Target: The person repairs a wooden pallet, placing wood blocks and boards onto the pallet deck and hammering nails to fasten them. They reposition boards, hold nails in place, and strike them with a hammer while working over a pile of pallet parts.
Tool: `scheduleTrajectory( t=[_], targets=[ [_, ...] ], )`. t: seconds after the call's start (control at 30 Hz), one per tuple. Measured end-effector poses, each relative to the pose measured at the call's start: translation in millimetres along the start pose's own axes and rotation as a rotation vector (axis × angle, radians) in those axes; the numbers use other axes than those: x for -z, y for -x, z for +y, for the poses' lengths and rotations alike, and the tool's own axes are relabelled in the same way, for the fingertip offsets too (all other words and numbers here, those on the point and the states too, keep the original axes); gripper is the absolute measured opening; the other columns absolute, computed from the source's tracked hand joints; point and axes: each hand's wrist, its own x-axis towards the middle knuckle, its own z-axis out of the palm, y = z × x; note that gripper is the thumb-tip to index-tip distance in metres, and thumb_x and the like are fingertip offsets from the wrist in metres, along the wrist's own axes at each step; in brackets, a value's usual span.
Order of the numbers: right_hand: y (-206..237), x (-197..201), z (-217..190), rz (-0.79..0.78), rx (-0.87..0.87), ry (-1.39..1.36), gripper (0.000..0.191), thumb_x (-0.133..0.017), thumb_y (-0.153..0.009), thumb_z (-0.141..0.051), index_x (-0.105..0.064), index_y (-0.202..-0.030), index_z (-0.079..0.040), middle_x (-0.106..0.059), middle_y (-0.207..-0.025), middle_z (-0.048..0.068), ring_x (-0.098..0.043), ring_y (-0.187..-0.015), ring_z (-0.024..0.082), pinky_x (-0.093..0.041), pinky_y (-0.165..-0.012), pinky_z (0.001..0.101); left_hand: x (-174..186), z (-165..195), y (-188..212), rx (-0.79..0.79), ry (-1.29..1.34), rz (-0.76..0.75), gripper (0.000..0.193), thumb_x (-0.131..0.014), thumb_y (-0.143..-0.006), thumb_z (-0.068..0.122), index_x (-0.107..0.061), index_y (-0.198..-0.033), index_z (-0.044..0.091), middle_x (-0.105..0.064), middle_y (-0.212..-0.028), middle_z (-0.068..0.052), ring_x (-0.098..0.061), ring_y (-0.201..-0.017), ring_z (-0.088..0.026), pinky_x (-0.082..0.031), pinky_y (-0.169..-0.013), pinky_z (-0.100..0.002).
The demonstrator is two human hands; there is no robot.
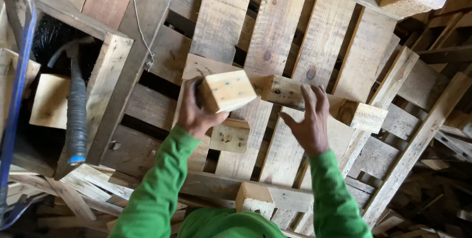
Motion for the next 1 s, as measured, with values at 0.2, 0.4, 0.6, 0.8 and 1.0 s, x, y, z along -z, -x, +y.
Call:
scheduleTrajectory(
  t=[0.2,0.4,0.6,0.8,1.0],
  targets=[
    [-29,-13,31,-0.182,-0.168,-0.087,0.104,-0.098,-0.064,-0.02,-0.041,-0.15,-0.006,-0.043,-0.14,0.023,-0.046,-0.131,0.044,-0.046,-0.112,0.0543,-40,-12,-43,-0.041,-0.016,0.004,0.092,-0.088,-0.067,0.02,-0.041,-0.143,0.0,-0.054,-0.132,-0.018,-0.058,-0.123,-0.028,-0.054,-0.106,-0.044],
    [31,7,66,-0.003,-0.404,-0.097,0.104,-0.095,-0.064,-0.014,-0.035,-0.149,-0.007,-0.039,-0.138,0.026,-0.047,-0.127,0.044,-0.047,-0.107,0.0541,-65,-24,-50,0.186,0.281,-0.18,0.102,-0.092,-0.061,0.028,-0.042,-0.146,0.003,-0.056,-0.139,-0.019,-0.057,-0.13,-0.03,-0.05,-0.114,-0.043],
    [69,-21,90,0.115,-0.287,-0.027,0.1,-0.094,-0.065,-0.007,-0.036,-0.146,-0.007,-0.041,-0.138,0.025,-0.043,-0.13,0.046,-0.04,-0.112,0.058,-99,-69,-84,-0.107,-0.519,-0.472,0.115,-0.102,-0.051,0.038,-0.046,-0.146,0.009,-0.033,-0.162,-0.027,-0.033,-0.15,-0.04,-0.019,-0.126,-0.052],
    [71,-9,88,0.107,-0.284,-0.073,0.099,-0.094,-0.062,-0.006,-0.038,-0.144,-0.007,-0.042,-0.137,0.025,-0.042,-0.13,0.046,-0.04,-0.111,0.0568,-98,-88,-87,-0.152,-0.692,-0.583,0.108,-0.101,-0.047,0.033,-0.049,-0.14,0.017,-0.04,-0.159,-0.019,-0.029,-0.153,-0.035,-0.014,-0.127,-0.049],
    [69,-4,80,0.108,-0.35,-0.098,0.098,-0.093,-0.065,-0.005,-0.037,-0.146,-0.009,-0.041,-0.137,0.024,-0.044,-0.13,0.043,-0.042,-0.111,0.0547,-104,-78,-83,-0.05,-0.689,-0.611,0.117,-0.105,-0.033,0.026,-0.05,-0.137,0.025,-0.047,-0.154,-0.012,-0.034,-0.147,-0.034,-0.018,-0.124,-0.047]
  ],
)
